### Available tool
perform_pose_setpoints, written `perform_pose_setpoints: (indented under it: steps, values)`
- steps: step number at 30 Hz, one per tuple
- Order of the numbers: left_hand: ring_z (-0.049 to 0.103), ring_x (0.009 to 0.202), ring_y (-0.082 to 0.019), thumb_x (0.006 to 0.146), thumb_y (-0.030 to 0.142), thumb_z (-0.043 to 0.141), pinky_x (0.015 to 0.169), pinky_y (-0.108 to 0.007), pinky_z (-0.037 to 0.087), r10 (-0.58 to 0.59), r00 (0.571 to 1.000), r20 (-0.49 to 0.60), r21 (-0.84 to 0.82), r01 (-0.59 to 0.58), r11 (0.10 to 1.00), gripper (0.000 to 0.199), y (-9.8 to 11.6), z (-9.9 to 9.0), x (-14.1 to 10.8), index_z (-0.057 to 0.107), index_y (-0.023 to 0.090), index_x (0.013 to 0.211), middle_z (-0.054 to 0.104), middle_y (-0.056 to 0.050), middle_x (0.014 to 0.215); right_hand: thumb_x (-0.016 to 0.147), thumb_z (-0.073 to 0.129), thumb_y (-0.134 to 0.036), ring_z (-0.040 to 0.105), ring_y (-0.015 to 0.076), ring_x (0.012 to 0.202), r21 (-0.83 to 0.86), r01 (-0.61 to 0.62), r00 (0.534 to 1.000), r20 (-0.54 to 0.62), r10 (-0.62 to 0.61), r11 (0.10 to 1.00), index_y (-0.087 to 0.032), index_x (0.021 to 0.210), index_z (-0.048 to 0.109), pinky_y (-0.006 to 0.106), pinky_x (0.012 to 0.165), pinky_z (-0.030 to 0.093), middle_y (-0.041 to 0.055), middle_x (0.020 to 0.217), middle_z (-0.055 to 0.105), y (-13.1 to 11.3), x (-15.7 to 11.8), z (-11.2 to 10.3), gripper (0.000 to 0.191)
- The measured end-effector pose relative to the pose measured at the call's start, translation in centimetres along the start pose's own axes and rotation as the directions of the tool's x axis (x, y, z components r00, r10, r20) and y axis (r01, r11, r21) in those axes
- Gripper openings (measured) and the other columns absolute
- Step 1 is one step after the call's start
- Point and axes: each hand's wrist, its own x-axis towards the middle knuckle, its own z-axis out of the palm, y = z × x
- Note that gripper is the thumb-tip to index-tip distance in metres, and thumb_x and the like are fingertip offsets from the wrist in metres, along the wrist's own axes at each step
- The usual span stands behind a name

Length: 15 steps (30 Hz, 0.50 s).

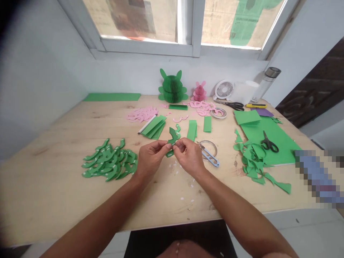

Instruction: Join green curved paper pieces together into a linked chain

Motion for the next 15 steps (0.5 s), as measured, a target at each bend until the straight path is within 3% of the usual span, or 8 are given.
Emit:
perform_pose_setpoints:
  steps: [15]
  values:
    - [0.056,0.059,-0.012,0.063,0.029,0.069,0.059,-0.024,0.044,-0.078,0.997,0.028,-0.121,0.081,0.989,0.017,0.09,0.16,0.12,0.070,0.014,0.070,0.066,-0.002,0.066,0.073,0.054,-0.028,0.047,0.0116,0.054,0.026,-0.050,0.999,0.015,0.050,0.998,-0.018,0.067,0.055,0.023,0.053,0.039,-0.0017,0.058,0.054,0.15,0.11,0.01,0.012]
